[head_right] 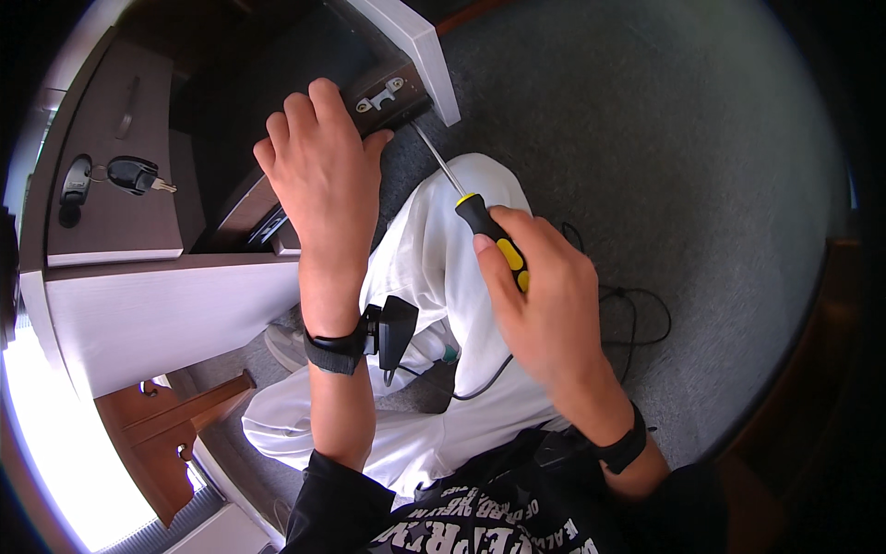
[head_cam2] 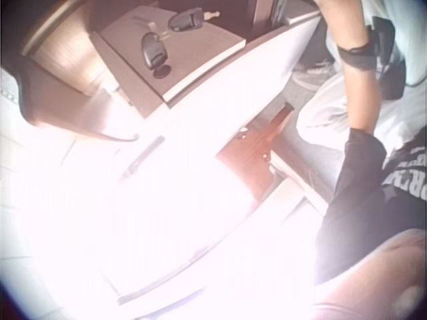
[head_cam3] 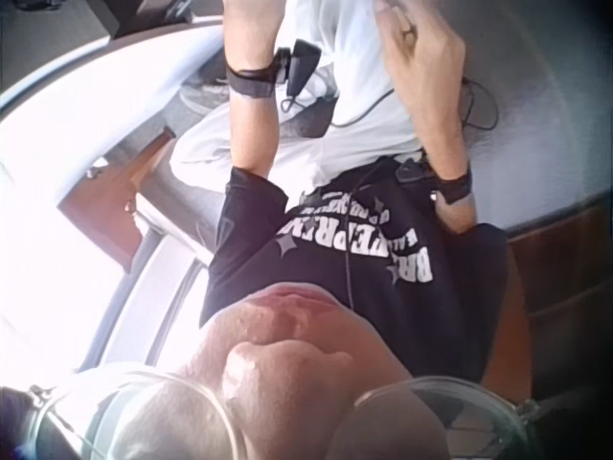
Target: The person sits on the floor and uses a screwdriver to tighten screws on the side of a white drawer. They repeatedly open and close the drawer to check alignment and continue adjusting the screws.
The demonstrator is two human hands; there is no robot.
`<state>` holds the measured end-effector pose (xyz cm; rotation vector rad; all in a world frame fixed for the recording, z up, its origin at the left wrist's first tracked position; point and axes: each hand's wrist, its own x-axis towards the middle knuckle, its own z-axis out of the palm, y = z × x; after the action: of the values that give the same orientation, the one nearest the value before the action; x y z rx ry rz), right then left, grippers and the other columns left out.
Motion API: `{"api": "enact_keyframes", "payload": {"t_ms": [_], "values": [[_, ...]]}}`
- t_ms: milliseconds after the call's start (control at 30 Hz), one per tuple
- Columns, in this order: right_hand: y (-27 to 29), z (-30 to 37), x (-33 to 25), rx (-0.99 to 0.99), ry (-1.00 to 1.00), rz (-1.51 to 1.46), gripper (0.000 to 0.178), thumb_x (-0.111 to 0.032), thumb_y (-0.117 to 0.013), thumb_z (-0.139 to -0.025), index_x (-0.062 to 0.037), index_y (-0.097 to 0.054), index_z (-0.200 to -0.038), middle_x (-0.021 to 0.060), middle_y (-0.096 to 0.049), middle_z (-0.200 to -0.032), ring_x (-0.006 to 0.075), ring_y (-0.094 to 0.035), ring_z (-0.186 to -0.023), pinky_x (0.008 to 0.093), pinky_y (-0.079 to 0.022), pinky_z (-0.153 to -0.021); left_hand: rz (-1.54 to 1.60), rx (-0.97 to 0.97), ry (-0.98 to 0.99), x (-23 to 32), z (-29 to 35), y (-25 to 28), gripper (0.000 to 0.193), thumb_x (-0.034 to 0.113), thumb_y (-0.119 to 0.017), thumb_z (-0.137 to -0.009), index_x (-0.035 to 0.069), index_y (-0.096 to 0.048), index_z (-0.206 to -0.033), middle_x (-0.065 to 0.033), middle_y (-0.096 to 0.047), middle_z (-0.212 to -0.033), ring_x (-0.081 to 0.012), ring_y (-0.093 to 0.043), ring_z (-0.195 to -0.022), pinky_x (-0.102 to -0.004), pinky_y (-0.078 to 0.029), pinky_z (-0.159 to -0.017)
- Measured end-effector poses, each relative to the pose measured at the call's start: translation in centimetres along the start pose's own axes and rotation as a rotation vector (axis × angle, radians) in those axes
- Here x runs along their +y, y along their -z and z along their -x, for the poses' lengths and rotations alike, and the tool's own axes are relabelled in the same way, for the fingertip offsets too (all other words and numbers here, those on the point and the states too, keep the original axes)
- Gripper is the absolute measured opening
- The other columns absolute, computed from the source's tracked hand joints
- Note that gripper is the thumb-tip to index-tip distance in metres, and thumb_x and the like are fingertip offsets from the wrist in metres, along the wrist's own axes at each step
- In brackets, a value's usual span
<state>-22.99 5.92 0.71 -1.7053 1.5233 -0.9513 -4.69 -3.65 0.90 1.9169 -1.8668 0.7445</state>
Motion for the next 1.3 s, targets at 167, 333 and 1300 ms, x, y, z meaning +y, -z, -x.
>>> {"api": "enact_keyframes", "payload": {"t_ms": [167, 333, 1300], "values": [[-1.3, 1.9, 0.5, 0.117, 0.195, 0.273, 0.050, -0.010, -0.078, -0.088, 0.0031, -0.056, -0.131, 0.0208, -0.064, -0.095, 0.0349, -0.071, -0.083, 0.0394, -0.056, -0.070, -0.004, 0.011, -0.008, 0.0, 0.0, -0.2, 0.058, 0.029, -0.094, -0.064, 0.007, -0.056, -0.102, -0.0085, -0.059, -0.093, -0.0291, -0.060, -0.090, -0.0437, -0.044, -0.080], [-2.1, 1.5, 1.8, 0.163, 0.348, 0.277, 0.046, 0.002, -0.080, -0.082, 0.0054, -0.058, -0.123, 0.0236, -0.068, -0.100, 0.0357, -0.073, -0.086, 0.0393, -0.058, -0.076, -0.011, 0.044, -0.010, -0.1, 0.2, -0.7, 0.056, 0.028, -0.094, -0.064, 0.007, -0.058, -0.101, -0.0091, -0.060, -0.092, -0.0299, -0.061, -0.090, -0.0440, -0.044, -0.080], [0.0, -0.4, 2.3, -0.004, -0.018, -0.182, 0.024, -0.016, -0.062, -0.102, 0.0060, -0.069, -0.110, 0.0091, -0.067, -0.074, 0.0144, -0.059, -0.054, 0.0301, -0.045, -0.052, -0.024, 0.052, -0.063, -1.3, 0.7, -0.8, 0.057, 0.031, -0.094, -0.066, 0.005, -0.059, -0.103, -0.0086, -0.060, -0.091, -0.0292, -0.061, -0.089, -0.0432, -0.044, -0.081]]}}
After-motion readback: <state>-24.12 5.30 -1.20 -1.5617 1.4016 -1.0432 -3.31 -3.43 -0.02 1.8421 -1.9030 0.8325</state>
